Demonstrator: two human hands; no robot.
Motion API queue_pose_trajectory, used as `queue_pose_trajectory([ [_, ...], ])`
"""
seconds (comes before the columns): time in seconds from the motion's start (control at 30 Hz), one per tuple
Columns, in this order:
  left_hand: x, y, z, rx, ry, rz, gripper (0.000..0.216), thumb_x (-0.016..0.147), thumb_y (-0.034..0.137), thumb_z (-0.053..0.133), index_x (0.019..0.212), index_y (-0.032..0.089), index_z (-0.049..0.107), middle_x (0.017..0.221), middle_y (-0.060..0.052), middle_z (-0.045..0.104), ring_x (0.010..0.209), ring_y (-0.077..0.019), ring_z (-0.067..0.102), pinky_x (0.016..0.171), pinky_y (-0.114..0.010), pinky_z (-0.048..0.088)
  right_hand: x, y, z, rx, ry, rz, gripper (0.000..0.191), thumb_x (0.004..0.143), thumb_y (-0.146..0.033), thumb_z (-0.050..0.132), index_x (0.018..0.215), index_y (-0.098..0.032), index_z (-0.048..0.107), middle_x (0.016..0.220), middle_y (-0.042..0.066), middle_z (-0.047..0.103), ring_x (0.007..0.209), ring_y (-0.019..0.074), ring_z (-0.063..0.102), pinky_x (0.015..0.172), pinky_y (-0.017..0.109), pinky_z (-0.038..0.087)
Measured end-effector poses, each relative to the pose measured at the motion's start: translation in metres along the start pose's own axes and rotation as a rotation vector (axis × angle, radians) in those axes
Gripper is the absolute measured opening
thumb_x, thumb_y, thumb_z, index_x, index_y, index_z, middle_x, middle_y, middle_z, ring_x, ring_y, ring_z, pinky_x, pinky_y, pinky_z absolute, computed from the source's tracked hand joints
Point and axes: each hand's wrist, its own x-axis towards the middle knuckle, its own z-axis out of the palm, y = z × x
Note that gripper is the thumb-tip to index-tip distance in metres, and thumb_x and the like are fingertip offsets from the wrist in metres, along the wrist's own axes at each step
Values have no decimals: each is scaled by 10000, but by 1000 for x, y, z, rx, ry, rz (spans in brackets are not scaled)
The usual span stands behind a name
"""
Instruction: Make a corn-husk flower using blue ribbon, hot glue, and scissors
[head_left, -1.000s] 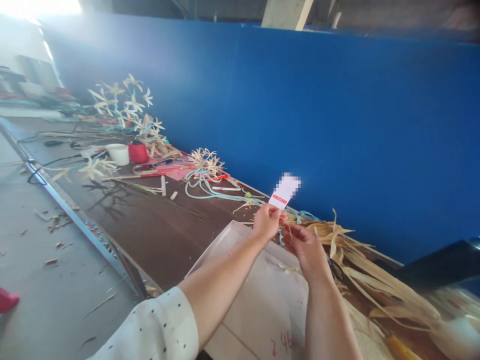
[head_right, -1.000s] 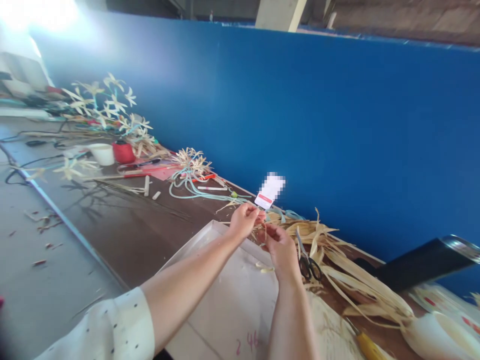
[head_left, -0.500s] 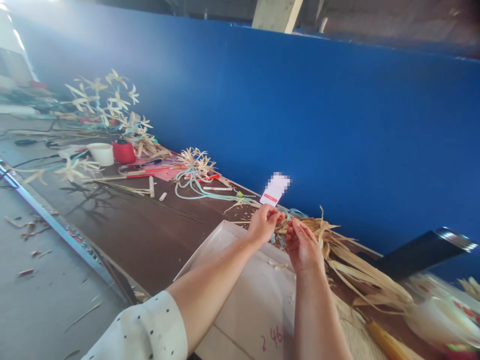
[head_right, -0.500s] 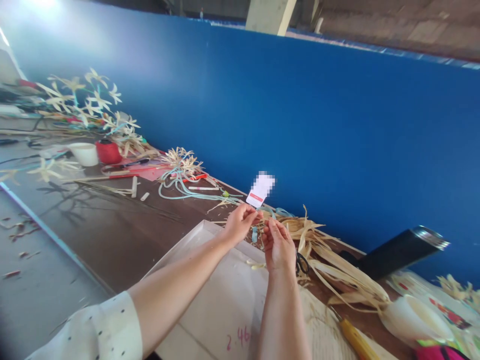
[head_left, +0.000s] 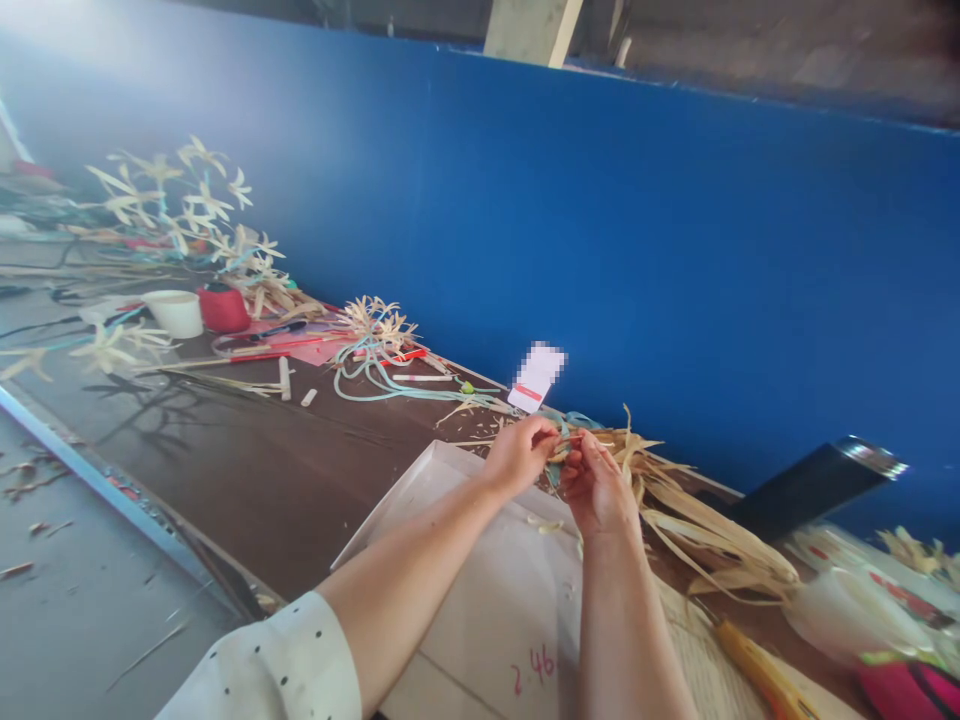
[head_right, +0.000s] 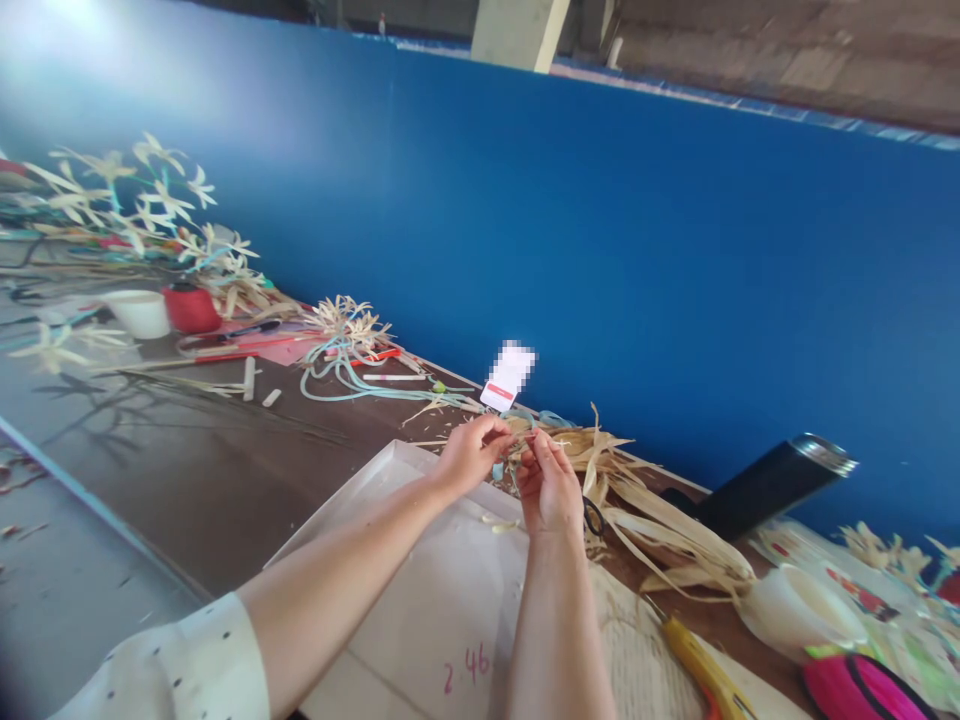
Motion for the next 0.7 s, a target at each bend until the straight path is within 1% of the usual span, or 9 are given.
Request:
queue_pose_trajectory([
  [0.3, -2, 8, -5, 74, -55, 24, 160, 824, 308, 511, 825, 191, 621, 757, 9, 655, 676, -104, 567, 605, -182, 395, 0, 0, -1, -35, 9, -23, 292, 604, -238, 792, 858, -177, 662, 799, -30, 655, 514, 29, 537, 404, 107, 425],
  [0.5, -2, 8, -4, 97, -28, 54, 156, 821, 299, 519, 802, 189, 628, 762, 3, 661, 690, -111, 573, 619, -189, 396, 0, -1, 0, -41, 1, -26, 274, 613, -230, 785, 855, -175, 671, 811, -23, 663, 516, 29, 539, 400, 106, 427],
  [0.7, -2, 4, -2, 88, -14, 50, 136, 810, 290, 533, 797, 192, 627, 767, 4, 666, 717, -118, 587, 641, -192, 411, 1, 0, -3, -32, 3, -18, 278, 624, -221, 778, 876, -170, 674, 820, -16, 665, 529, 36, 539, 401, 111, 434],
])
